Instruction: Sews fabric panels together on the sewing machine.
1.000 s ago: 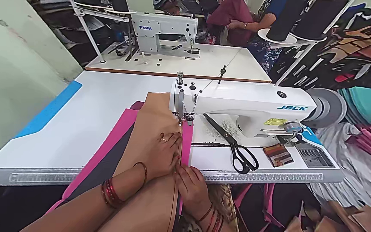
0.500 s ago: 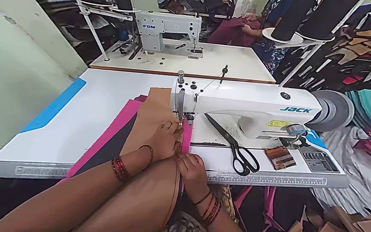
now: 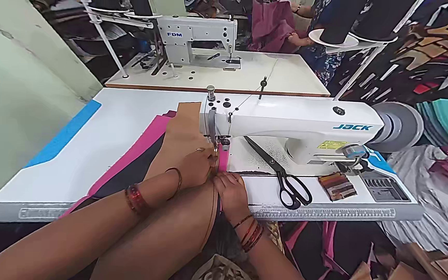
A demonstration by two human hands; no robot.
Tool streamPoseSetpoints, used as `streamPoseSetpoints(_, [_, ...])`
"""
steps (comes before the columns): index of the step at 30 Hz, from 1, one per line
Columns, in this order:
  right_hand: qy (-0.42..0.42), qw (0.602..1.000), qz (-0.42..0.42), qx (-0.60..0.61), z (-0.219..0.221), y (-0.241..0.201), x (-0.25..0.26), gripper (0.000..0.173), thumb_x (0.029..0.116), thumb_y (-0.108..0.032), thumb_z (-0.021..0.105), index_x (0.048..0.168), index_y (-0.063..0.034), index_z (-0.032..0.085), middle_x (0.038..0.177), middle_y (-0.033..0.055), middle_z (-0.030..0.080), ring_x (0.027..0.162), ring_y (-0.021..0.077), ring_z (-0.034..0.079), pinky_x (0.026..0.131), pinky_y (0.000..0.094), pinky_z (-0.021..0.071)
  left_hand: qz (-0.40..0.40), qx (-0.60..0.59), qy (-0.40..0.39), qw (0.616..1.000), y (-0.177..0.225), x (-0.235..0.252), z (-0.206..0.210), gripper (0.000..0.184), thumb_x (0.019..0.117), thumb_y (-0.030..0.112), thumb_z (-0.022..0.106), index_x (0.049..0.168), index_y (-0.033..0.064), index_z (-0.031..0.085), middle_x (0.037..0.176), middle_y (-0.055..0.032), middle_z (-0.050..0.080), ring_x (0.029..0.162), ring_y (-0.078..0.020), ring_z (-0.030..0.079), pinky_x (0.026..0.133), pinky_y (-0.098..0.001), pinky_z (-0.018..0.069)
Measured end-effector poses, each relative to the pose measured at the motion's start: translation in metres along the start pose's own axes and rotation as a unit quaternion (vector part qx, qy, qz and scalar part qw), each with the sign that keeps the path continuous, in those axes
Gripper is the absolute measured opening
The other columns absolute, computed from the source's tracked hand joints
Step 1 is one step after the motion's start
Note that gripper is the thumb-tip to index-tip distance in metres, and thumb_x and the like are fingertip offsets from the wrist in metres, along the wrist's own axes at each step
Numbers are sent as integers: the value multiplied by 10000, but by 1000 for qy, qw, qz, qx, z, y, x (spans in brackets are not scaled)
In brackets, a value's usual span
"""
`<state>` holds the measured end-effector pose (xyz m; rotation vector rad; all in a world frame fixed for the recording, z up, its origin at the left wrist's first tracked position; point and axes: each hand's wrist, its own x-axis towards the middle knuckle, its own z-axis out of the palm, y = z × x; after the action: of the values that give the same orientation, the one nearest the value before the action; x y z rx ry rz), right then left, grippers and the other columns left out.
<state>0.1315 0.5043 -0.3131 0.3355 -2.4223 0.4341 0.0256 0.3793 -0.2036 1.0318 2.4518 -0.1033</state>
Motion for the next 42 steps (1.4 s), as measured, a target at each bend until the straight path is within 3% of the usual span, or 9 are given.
streamPoseSetpoints(8, [-72, 997, 29, 22, -2, 2, 18, 233, 881, 51, 616, 1030, -34, 772, 1126, 96, 775, 1125, 274, 725, 969, 525, 541, -89, 18, 3, 996, 11, -3, 0, 489, 1077, 282, 341, 1529, 174, 492, 1552, -215, 394, 1415, -438, 386, 1041, -643, 374])
streamPoseSetpoints(20, [-130, 990, 48, 35, 4, 15, 47, 258, 917, 66, 570, 1084, 2, 756, 1165, 132, 757, 1176, 302, 697, 1055, 560, 476, -60, -41, 9, 997, -1, 1, -3, 464, 1078, 201, 329, 1437, 25, 566, 1554, -203, 453, 1448, -400, 411, 1154, -551, 353])
streamPoseSetpoints(24, [-158, 986, 49, 21, 7, 18, 58, 272, 928, 51, 552, 1100, -2, 755, 1244, 145, 721, 1215, 322, 661, 1022, 543, 488, -82, -40, 23, 996, 3, 5, 1, 490, 1093, 207, 303, 1493, -3, 490, 1603, -210, 400, 1504, -383, 347, 1215, -521, 281])
streamPoseSetpoints(29, [-146, 988, 52, -11, 14, 22, 65, 254, 918, 37, 560, 1065, 2, 764, 1241, 187, 698, 1152, 375, 660, 882, 523, 536, -91, -34, 77, 992, -1, 17, 11, 476, 1088, 217, 331, 1483, 27, 515, 1600, -177, 419, 1482, -368, 387, 1199, -511, 311])
streamPoseSetpoints(35, [-154, 980, 114, 51, 3, 7, 37, 387, 958, -21, 553, 1325, -24, 672, 1374, 197, 636, 1285, 386, 599, 1022, 520, 511, -40, -89, 157, 983, -20, 7, 40, 514, 1085, 278, 335, 1533, 63, 467, 1656, -160, 336, 1548, -364, 271, 1246, -544, 209])
streamPoseSetpoints(36, [-134, 978, 130, 97, -5, 1, 21, 369, 961, -52, 580, 1315, -11, 674, 1383, 213, 627, 1278, 386, 607, 1052, 500, 503, -23, -96, 154, 983, -21, -3, 45, 535, 1073, 323, 390, 1544, 78, 455, 1666, -153, 317, 1561, -369, 234, 1253, -567, 172])
streamPoseSetpoints(38, [-43, 970, 136, 199, -19, -18, -23, 261, 910, -63, 631, 1136, 7, 741, 1170, 200, 701, 1039, 319, 706, 899, 419, 591, 7, -95, 169, 981, -19, -27, 60, 570, 1047, 374, 463, 1551, 108, 459, 1669, -125, 325, 1569, -371, 214, 1241, -631, 130])
streamPoseSetpoints(40, [-75, 925, 173, 329, -31, -43, -63, 183, 925, -76, 599, 992, -5, 754, 971, 124, 737, 856, 190, 719, 782, 324, 598, 37, -69, 268, 960, -23, -40, 89, 547, 1032, 396, 431, 1482, 113, 559, 1607, -110, 444, 1521, -385, 337, 1197, -677, 221])
streamPoseSetpoints(42, [-284, 785, 287, 469, -37, -63, -81, 244, 1001, -107, 588, 1146, 60, 690, 1052, 161, 717, 857, 166, 703, 788, 316, 587, 57, -61, 338, 937, -28, -42, 108, 523, 1040, 389, 392, 1421, 114, 622, 1555, -106, 514, 1471, -399, 422, 1160, -693, 289])
